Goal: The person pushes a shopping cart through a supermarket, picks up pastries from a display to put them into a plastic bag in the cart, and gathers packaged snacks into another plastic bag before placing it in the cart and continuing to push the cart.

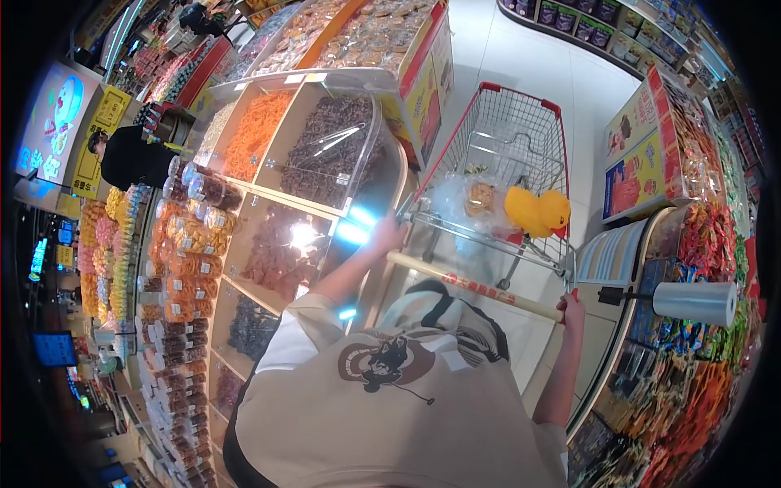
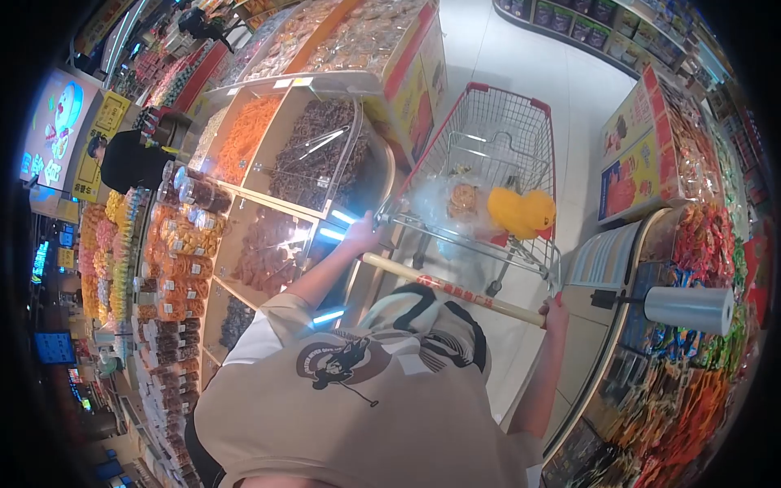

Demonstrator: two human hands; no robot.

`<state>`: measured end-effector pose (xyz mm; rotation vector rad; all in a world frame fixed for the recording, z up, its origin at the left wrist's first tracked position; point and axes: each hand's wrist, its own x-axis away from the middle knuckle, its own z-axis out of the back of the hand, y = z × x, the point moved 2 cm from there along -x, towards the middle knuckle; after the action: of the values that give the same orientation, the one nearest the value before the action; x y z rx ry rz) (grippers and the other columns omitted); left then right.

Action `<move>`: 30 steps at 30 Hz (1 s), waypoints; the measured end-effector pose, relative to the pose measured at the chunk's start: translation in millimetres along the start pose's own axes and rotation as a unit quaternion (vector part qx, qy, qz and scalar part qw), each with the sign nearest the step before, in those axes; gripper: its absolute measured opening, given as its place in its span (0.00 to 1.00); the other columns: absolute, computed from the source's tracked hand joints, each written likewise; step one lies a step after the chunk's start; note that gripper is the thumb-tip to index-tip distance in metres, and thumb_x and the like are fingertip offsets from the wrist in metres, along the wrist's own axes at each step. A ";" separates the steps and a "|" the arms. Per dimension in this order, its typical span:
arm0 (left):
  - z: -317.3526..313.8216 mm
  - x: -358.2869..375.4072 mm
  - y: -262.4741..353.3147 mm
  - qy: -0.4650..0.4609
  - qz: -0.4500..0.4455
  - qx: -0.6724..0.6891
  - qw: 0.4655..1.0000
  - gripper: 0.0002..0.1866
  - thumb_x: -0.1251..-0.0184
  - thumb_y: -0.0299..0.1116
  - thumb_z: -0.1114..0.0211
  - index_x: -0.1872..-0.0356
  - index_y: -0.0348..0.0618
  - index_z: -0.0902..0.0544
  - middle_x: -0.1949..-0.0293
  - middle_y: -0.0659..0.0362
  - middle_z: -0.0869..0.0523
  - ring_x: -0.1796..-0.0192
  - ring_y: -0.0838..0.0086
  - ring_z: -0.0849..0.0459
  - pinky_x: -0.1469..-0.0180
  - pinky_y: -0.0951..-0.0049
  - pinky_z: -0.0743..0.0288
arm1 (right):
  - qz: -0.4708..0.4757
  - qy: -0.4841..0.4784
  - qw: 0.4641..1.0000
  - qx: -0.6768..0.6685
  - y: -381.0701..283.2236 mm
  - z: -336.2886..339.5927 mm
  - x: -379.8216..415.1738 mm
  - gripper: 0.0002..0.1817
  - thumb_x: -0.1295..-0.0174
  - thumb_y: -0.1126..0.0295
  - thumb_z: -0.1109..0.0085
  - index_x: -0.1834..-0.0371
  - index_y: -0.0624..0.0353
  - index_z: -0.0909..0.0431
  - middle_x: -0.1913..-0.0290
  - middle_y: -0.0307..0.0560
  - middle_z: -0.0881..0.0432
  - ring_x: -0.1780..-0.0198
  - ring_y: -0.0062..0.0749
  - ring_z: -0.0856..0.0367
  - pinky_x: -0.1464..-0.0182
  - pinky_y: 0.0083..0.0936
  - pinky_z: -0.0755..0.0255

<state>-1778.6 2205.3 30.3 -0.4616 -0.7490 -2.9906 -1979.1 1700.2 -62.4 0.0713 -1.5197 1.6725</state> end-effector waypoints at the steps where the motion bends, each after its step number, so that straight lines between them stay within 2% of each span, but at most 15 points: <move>1: 5.6 -6.2 10.3 -0.003 0.026 0.018 0.999 0.22 0.39 0.41 0.40 0.52 0.32 0.30 0.68 0.40 0.17 0.63 0.46 0.16 0.59 0.52 0.23 | -0.008 0.001 1.000 0.003 -7.3 -1.5 -5.3 0.12 0.44 0.63 0.43 0.71 0.62 0.23 0.81 0.41 0.24 0.80 0.26 0.25 0.82 0.24 0.35; 6: 6.3 -66.2 15.1 -0.003 0.039 -0.008 0.999 0.22 0.40 0.42 0.39 0.53 0.34 0.29 0.64 0.39 0.17 0.58 0.45 0.17 0.54 0.51 0.24 | -0.030 -0.009 0.999 0.041 -37.3 -11.3 -63.6 0.12 0.45 0.62 0.42 0.69 0.60 0.22 0.80 0.41 0.24 0.81 0.25 0.25 0.82 0.23 0.34; 9: 14.2 -100.7 26.4 -0.004 0.054 0.013 0.998 0.22 0.41 0.43 0.39 0.54 0.34 0.27 0.62 0.38 0.17 0.57 0.45 0.18 0.52 0.51 0.25 | -0.047 -0.003 0.999 0.005 -64.1 -20.2 -85.7 0.12 0.45 0.61 0.42 0.68 0.59 0.22 0.80 0.40 0.24 0.82 0.24 0.26 0.83 0.22 0.35; 12: 26.2 -140.3 26.2 -0.005 0.032 0.043 0.999 0.23 0.41 0.44 0.40 0.55 0.33 0.28 0.61 0.38 0.18 0.56 0.44 0.18 0.52 0.50 0.26 | -0.053 -0.014 0.997 -0.048 -82.8 -37.9 -112.8 0.12 0.44 0.61 0.42 0.67 0.58 0.22 0.80 0.38 0.24 0.82 0.22 0.27 0.85 0.21 0.35; 18: 40.8 -214.5 30.4 -0.025 0.051 0.044 0.997 0.22 0.42 0.42 0.41 0.56 0.32 0.27 0.62 0.37 0.18 0.56 0.43 0.19 0.52 0.50 0.26 | -0.073 -0.032 0.993 0.082 -141.1 -63.6 -138.9 0.08 0.42 0.64 0.45 0.65 0.56 0.24 0.80 0.38 0.25 0.82 0.22 0.27 0.85 0.19 0.34; 20: 44.9 -231.0 36.7 -0.030 0.039 0.050 0.998 0.20 0.42 0.40 0.42 0.56 0.34 0.26 0.63 0.38 0.17 0.57 0.44 0.18 0.52 0.51 0.26 | -0.041 -0.029 0.984 0.172 -161.3 -67.3 -147.1 0.11 0.41 0.67 0.47 0.58 0.58 0.24 0.74 0.42 0.23 0.79 0.24 0.24 0.83 0.22 0.30; 23: 58.7 -253.0 49.6 -0.034 0.029 0.043 0.998 0.20 0.41 0.40 0.44 0.55 0.33 0.27 0.65 0.38 0.17 0.57 0.45 0.18 0.52 0.51 0.26 | 0.121 0.032 0.967 0.222 -192.8 -93.3 -142.1 0.15 0.40 0.68 0.48 0.50 0.60 0.27 0.72 0.42 0.23 0.73 0.25 0.22 0.81 0.21 0.30; 26: 62.0 -280.6 56.4 -0.044 0.038 0.037 0.998 0.20 0.41 0.40 0.44 0.55 0.34 0.28 0.65 0.38 0.17 0.58 0.45 0.18 0.52 0.51 0.26 | 0.077 0.028 0.954 0.287 -221.9 -107.4 -150.8 0.20 0.40 0.68 0.47 0.45 0.61 0.30 0.61 0.48 0.22 0.71 0.30 0.20 0.75 0.26 0.26; 29: 59.4 -308.2 58.5 -0.034 0.011 0.024 0.999 0.20 0.41 0.40 0.45 0.54 0.35 0.28 0.65 0.38 0.17 0.58 0.45 0.18 0.52 0.51 0.25 | 0.240 0.036 0.853 0.462 -211.1 -92.5 -203.0 0.20 0.40 0.68 0.46 0.45 0.62 0.30 0.61 0.48 0.21 0.70 0.30 0.19 0.73 0.26 0.26; 30: 61.9 -317.7 61.7 -0.033 0.006 0.020 0.999 0.20 0.42 0.40 0.45 0.54 0.35 0.28 0.65 0.38 0.17 0.58 0.44 0.18 0.52 0.51 0.25 | 0.200 0.022 0.876 0.439 -219.5 -96.3 -212.2 0.19 0.40 0.67 0.46 0.46 0.62 0.30 0.62 0.49 0.21 0.70 0.30 0.19 0.73 0.27 0.26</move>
<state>-1451.9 2164.2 18.4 -0.5637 -0.8071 -2.9567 -1665.3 1644.7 -32.1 0.2073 -0.6427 2.5686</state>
